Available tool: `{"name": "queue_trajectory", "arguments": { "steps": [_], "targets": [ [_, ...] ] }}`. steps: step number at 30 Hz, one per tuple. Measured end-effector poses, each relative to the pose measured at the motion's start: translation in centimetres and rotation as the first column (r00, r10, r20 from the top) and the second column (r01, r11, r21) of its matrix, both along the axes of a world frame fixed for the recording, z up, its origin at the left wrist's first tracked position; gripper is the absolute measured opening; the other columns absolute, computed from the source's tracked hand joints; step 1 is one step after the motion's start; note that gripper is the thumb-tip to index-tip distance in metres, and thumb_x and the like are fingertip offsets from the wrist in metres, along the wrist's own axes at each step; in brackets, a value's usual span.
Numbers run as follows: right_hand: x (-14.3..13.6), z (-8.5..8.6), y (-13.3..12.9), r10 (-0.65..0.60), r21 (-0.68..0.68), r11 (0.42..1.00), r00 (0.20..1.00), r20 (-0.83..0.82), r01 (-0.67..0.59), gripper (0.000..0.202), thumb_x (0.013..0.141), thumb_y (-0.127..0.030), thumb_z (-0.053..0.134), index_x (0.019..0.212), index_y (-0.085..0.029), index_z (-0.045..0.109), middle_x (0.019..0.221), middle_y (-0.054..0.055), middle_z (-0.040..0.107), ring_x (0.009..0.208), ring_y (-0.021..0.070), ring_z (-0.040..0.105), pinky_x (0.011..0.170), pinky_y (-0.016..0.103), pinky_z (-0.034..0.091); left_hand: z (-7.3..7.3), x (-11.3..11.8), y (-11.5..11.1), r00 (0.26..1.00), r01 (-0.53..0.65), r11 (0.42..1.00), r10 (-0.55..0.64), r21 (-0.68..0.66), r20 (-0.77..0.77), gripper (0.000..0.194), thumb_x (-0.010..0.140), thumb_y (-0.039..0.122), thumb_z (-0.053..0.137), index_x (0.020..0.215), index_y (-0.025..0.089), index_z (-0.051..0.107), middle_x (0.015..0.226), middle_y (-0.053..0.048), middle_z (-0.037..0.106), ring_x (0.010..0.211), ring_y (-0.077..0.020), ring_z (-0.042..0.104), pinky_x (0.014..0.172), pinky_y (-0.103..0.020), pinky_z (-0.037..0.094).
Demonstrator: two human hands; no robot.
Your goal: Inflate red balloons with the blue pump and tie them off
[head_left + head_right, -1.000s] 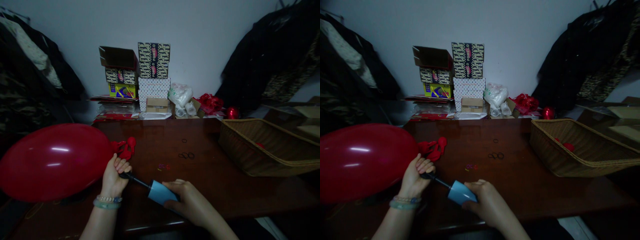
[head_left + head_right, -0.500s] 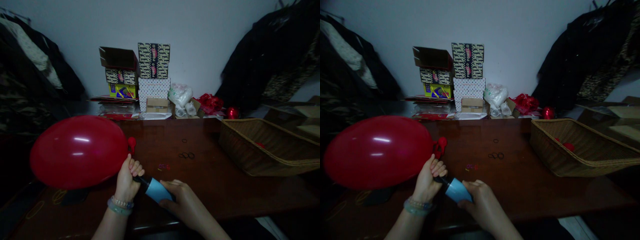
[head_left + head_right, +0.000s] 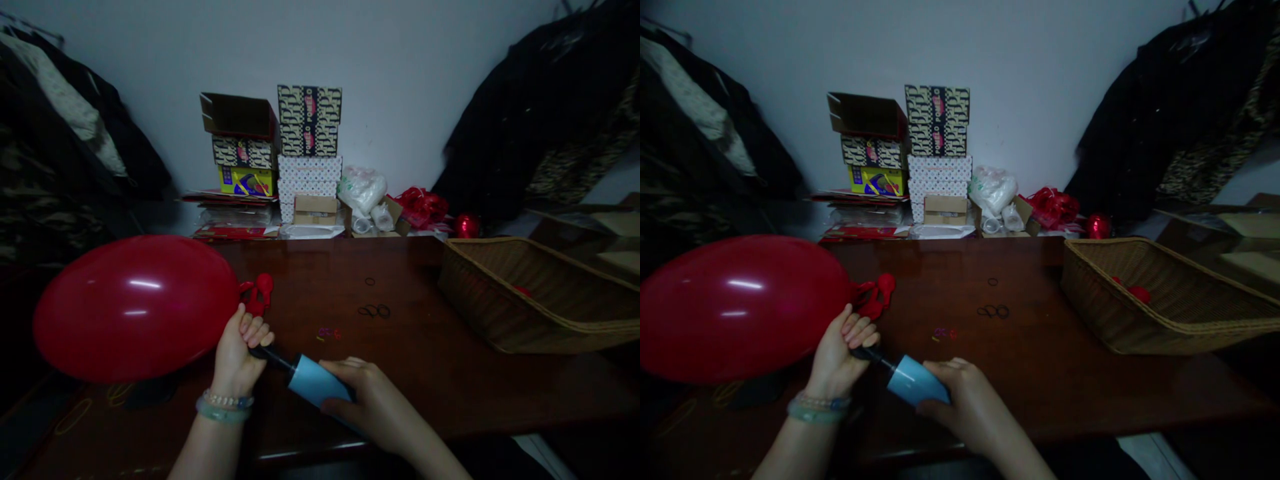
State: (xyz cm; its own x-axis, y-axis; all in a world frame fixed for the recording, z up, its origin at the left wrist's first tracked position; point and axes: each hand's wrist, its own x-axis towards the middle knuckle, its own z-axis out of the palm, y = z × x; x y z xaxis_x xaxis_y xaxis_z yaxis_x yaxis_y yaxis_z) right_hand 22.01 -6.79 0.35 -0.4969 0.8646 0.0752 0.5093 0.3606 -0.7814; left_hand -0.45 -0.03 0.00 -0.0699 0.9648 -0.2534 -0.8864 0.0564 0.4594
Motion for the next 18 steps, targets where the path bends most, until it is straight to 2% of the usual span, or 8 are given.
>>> {"name": "queue_trajectory", "arguments": {
  "steps": [7, 12, 18],
  "targets": [
    [2.0, 0.9, 0.7, 0.018, -0.048, 0.999, 0.998, 0.058, -0.015, 0.028, 0.077, -0.027, 0.069, 0.105, -0.029, 0.067, 0.1, -0.003, 0.069, 0.09, 0.0175, 0.059, 0.08, 0.025, 0.039, 0.6, -1.5, 0.9, 0.998, -0.064, 0.998, 0.064, 0.016, -0.009, 0.041, 0.088, 0.02, 0.05, 0.054, 0.019, 0.026, 0.041, 0.009, 0.026, 0.032, -0.0053, 0.027, 0.037, -0.021, 0.025],
    [2.1, 0.2, 0.5, 0.011, -0.039, 0.999, 0.997, 0.076, -0.008, 0.028, 0.076, -0.025, 0.069, 0.104, -0.029, 0.068, 0.096, -0.003, 0.07, 0.088, 0.0178, 0.059, 0.081, 0.026, 0.039, -0.2, -0.7, 0.7, 0.999, -0.047, 0.999, 0.047, 0.006, -0.003, 0.043, 0.087, 0.022, 0.052, 0.054, 0.019, 0.025, 0.041, 0.009, 0.025, 0.032, -0.0051, 0.026, 0.037, -0.021, 0.023],
    [2.0, 0.0, 0.6, -0.018, -0.02, 1.0, 0.998, 0.054, 0.019, 0.035, 0.077, -0.023, 0.068, 0.111, -0.029, 0.066, 0.103, -0.002, 0.069, 0.092, 0.0194, 0.059, 0.086, 0.028, 0.038, -0.6, -0.2, 0.4, 0.999, -0.054, 0.998, 0.054, 0.019, -0.001, 0.043, 0.086, 0.022, 0.055, 0.055, 0.019, 0.025, 0.042, 0.009, 0.026, 0.033, -0.0047, 0.026, 0.037, -0.02, 0.023]
  ]
}}
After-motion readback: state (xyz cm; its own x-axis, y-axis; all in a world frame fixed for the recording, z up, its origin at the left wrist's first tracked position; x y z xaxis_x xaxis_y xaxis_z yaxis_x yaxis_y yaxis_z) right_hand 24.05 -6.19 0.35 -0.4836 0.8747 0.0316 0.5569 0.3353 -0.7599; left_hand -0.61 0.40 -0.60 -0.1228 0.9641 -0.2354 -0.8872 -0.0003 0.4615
